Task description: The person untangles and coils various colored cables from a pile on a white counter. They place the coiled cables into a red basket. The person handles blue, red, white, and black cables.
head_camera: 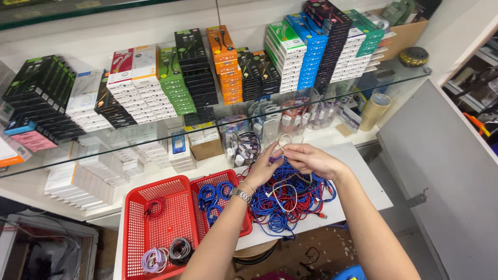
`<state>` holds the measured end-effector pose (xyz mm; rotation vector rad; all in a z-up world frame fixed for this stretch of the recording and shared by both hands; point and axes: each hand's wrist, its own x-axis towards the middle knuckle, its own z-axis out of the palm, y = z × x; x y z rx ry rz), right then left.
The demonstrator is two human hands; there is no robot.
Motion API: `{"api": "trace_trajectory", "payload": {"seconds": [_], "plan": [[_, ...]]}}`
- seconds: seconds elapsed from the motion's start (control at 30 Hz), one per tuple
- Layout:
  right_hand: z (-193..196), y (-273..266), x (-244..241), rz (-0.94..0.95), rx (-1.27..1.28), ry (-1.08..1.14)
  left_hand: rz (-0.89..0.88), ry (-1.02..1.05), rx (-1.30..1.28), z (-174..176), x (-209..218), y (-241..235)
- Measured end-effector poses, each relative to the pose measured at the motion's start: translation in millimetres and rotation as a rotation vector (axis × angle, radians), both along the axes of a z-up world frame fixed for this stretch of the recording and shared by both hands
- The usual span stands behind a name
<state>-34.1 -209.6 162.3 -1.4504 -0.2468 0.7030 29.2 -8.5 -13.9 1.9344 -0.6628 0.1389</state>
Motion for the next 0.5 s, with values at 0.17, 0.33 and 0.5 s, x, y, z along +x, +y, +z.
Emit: {"api": "trace_trajectory", "payload": {"seconds": [0.17, 0.33, 0.5], "plan": [[-19, -33, 7, -0.094, -0.064, -0.122, -0.234, 0.288, -0.196, 20, -2, -55], [-55, -92, 34, -0.707, -0.356, -0.256, -0.359, 0.551, -0.129, 42, -10, -45], [-62, -172, 35, -0.800, -0.677, -0.330, -0.423, 0.877, -0.265, 51, -15, 3]]}}
